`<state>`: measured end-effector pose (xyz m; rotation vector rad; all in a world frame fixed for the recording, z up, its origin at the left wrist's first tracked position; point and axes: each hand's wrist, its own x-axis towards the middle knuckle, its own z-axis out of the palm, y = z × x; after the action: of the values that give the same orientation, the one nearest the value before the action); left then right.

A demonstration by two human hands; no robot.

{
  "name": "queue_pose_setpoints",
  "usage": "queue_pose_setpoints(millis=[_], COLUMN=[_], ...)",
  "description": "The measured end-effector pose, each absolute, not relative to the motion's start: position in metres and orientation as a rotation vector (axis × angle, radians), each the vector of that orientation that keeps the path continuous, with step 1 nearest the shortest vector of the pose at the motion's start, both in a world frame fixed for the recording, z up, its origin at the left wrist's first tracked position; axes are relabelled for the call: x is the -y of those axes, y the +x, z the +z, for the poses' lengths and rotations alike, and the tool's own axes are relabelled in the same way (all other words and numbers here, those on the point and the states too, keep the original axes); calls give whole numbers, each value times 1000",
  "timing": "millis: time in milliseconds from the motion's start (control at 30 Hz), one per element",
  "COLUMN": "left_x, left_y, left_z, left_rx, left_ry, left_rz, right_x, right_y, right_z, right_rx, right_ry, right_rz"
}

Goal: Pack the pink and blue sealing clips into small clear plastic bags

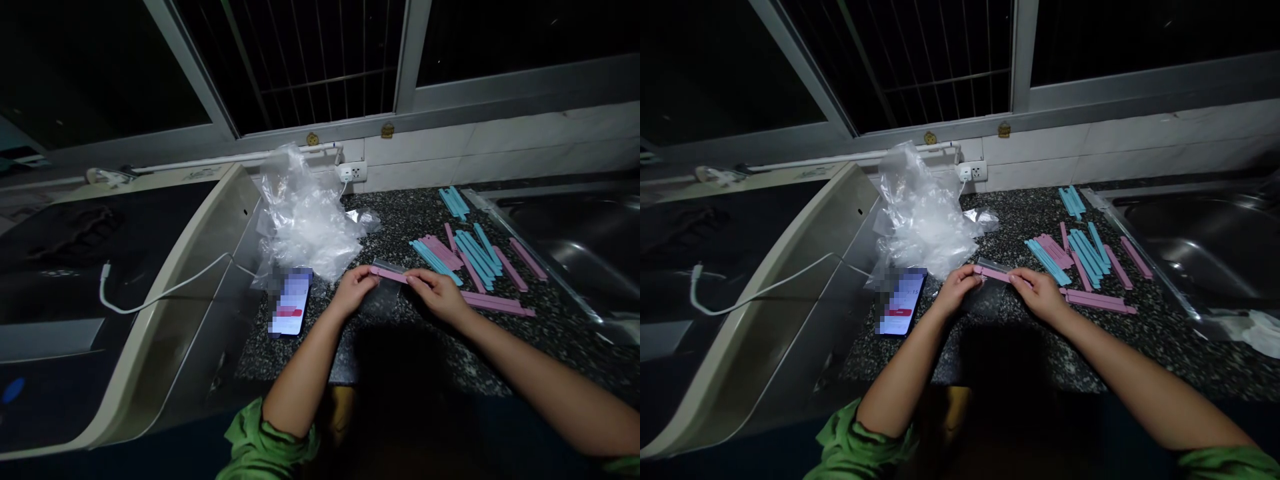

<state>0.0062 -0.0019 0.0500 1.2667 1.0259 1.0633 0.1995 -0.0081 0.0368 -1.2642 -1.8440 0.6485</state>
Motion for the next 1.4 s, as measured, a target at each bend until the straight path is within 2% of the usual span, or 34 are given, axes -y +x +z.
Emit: queue_pose_setpoints(millis=[400, 767, 1233, 1400], left_x=[-5, -7, -4, -3], left_y=[9, 9, 12, 13], left_z=[34, 35, 38, 38], left_rx=[-1090, -1195, -1113, -1085], left_ry=[1371, 1205, 1179, 1203], left_rz=[1039, 1172, 1212, 1208], right_x=[7, 3, 0, 5], right_y=[201, 202, 205, 204], right_z=[34, 36, 38, 43], right_rx=[1950, 1981, 2059, 2081], right_ry=[-1247, -1094, -939, -1011], right_rz=[493, 59, -182, -391])
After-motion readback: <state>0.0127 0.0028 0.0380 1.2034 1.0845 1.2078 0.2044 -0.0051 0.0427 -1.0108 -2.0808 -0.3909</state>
